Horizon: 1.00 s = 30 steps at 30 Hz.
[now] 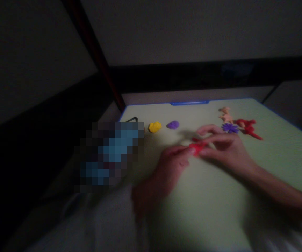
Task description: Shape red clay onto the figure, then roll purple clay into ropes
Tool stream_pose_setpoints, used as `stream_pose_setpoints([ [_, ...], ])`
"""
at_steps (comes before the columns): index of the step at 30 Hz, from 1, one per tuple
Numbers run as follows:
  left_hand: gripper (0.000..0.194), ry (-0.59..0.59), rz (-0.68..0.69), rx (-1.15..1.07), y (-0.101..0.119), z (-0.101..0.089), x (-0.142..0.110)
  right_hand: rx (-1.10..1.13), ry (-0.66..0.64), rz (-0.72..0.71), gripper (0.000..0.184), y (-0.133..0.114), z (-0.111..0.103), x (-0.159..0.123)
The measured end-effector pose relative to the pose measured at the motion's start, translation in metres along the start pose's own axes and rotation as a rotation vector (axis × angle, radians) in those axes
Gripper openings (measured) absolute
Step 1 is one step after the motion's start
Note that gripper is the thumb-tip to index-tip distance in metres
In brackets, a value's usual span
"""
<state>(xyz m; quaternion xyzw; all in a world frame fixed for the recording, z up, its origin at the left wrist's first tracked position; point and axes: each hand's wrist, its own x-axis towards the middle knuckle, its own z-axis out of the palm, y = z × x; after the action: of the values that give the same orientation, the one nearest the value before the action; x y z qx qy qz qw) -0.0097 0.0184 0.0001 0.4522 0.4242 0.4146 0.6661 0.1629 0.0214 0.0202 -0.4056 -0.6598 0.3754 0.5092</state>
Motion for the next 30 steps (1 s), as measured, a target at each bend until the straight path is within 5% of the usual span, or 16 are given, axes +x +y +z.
stream_pose_setpoints([
  [30, 0.022, 0.073, 0.033, 0.009, -0.0033, -0.0001, -0.0021, -0.136, 0.023, -0.146, 0.023, 0.0005, -0.0013, -0.0015],
])
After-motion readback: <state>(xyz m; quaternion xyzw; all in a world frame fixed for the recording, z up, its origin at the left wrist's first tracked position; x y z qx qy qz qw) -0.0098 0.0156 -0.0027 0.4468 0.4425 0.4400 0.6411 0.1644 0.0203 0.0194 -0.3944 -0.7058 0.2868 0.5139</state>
